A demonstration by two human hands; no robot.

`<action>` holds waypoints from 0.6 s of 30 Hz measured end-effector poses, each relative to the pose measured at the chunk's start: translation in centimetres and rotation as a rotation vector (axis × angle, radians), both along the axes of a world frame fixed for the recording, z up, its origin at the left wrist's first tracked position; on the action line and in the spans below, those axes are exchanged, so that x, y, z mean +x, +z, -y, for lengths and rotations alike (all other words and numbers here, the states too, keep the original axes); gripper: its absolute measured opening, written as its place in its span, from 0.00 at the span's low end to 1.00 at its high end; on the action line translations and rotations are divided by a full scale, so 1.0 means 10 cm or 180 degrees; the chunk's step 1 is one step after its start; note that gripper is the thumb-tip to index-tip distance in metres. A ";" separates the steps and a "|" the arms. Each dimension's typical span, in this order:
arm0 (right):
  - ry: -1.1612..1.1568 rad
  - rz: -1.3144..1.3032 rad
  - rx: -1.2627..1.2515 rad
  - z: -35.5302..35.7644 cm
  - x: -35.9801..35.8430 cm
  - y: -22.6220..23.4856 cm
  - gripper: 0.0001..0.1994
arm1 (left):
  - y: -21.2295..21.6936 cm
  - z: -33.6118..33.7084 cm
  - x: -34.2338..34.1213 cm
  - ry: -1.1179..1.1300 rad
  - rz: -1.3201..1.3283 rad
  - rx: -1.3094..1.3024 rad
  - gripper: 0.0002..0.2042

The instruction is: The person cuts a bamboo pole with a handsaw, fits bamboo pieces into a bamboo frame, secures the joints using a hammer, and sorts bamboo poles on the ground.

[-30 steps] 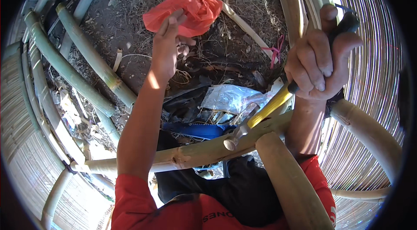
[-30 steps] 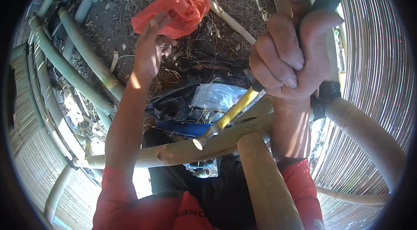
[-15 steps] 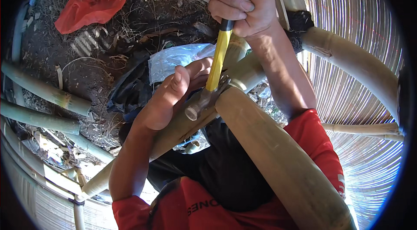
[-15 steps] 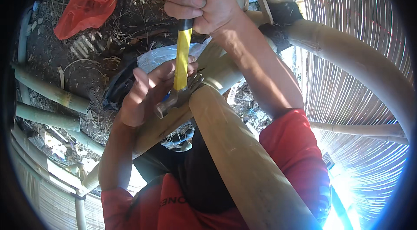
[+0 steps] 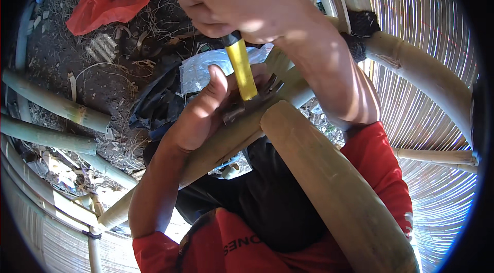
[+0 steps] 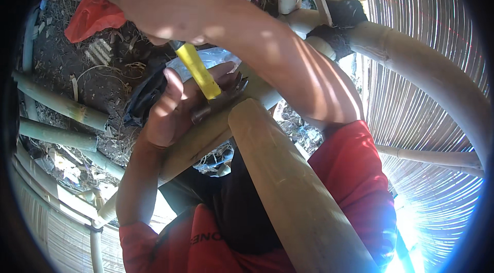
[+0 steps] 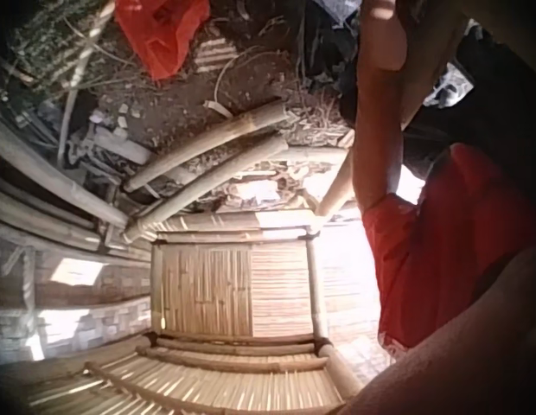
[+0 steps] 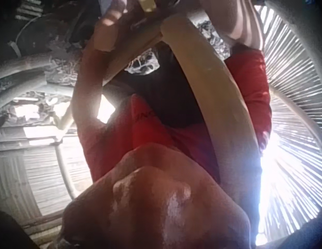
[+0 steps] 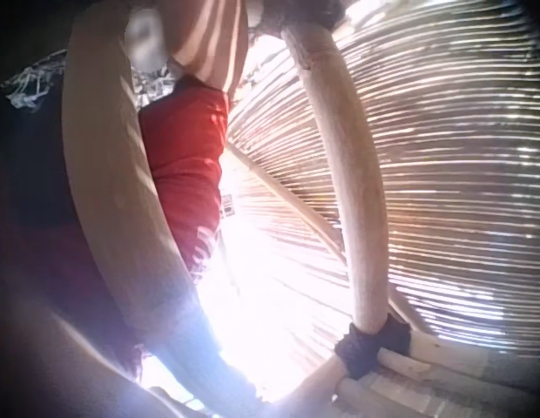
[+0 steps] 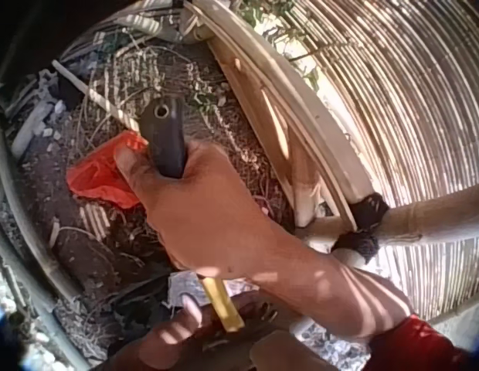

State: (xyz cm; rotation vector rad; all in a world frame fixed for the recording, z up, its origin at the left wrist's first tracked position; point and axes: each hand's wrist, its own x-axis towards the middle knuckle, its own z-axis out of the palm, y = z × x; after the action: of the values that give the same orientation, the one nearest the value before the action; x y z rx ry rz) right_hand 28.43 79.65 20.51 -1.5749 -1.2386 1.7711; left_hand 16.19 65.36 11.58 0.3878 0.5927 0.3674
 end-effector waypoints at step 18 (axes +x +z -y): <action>-0.0026 -0.1291 0.0911 0.21 -0.40 -0.50 0.13 | -0.17 0.07 -0.24 0.0100 -0.0435 0.0158 0.42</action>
State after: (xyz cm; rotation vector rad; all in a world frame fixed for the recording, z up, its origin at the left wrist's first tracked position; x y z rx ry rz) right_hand 24.41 77.54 15.55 -1.0000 -1.2130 1.7081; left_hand 13.81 64.61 9.86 0.4541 0.7248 0.3884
